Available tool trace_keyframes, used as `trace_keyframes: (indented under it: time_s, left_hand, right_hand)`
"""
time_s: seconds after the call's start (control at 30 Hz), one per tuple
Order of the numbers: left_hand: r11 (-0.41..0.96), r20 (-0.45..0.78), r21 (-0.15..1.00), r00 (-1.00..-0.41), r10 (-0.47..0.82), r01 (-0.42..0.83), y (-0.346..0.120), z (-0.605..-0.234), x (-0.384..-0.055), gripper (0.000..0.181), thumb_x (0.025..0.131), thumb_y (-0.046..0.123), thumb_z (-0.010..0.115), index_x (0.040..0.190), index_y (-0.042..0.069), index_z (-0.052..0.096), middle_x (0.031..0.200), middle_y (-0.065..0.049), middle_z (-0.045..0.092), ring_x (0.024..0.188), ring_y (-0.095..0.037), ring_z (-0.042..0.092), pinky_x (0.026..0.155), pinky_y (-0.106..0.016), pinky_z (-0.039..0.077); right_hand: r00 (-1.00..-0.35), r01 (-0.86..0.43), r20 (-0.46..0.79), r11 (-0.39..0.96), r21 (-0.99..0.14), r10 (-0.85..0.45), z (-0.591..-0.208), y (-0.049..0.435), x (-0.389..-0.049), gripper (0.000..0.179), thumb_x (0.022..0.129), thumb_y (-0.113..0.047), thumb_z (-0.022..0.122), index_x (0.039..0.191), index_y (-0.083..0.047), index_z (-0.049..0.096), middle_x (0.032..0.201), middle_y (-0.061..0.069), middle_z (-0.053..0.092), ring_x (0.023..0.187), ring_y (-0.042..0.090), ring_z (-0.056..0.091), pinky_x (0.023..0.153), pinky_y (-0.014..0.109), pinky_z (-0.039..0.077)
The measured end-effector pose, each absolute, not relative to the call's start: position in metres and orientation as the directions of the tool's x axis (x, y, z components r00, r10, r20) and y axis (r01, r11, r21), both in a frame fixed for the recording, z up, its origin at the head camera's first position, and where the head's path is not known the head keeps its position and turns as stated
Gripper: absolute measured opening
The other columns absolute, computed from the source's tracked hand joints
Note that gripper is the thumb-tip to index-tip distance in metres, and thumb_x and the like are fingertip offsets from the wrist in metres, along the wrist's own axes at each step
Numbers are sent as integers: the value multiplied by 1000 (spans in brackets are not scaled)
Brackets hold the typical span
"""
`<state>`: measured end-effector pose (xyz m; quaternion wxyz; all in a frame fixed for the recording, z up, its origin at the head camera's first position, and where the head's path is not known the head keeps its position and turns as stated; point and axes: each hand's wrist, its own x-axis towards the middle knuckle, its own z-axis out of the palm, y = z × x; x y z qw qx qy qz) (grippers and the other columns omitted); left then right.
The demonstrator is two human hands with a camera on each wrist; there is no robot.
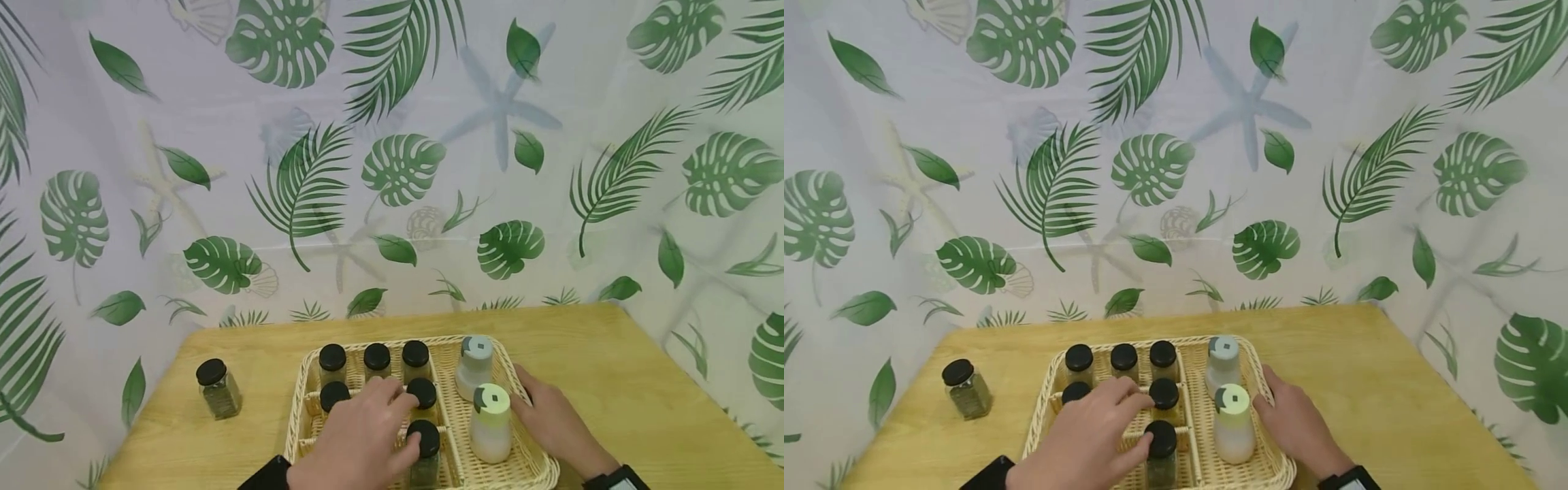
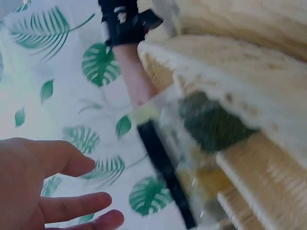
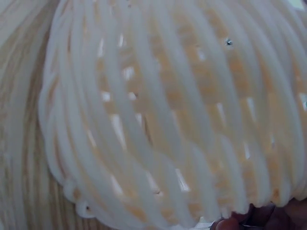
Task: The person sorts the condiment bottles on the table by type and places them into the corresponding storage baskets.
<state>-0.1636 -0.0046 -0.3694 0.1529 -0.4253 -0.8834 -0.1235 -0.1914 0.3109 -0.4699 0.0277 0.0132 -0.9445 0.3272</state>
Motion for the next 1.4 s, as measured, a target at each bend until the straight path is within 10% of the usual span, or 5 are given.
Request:
trace_keyframes:
  time_s: [0.5,1.4]
  left_hand:
    - [792,523,112,-713,467,601,-79,-356,-189,24,89,28,60,109,15,65,103,2,55,84,-8,46,53,-24,41]
    - [893,620,77,-723,306,444,-173,-398,-254,30,80,18,66,102,-4,66,99,-19,59,91,-36,51,69,-52,44]
  right_hand:
    - [-998,-57,61,799,-599,-25,-463,308,-190,60,101,-28,45,147,5,25,138,30,41,117,36,46,90,55,45]
    - [-996,-88,67,817,-570,-61,-461,301,-192,61,102,-27,43,147,8,22,136,34,40,120,42,39,92,61,40]
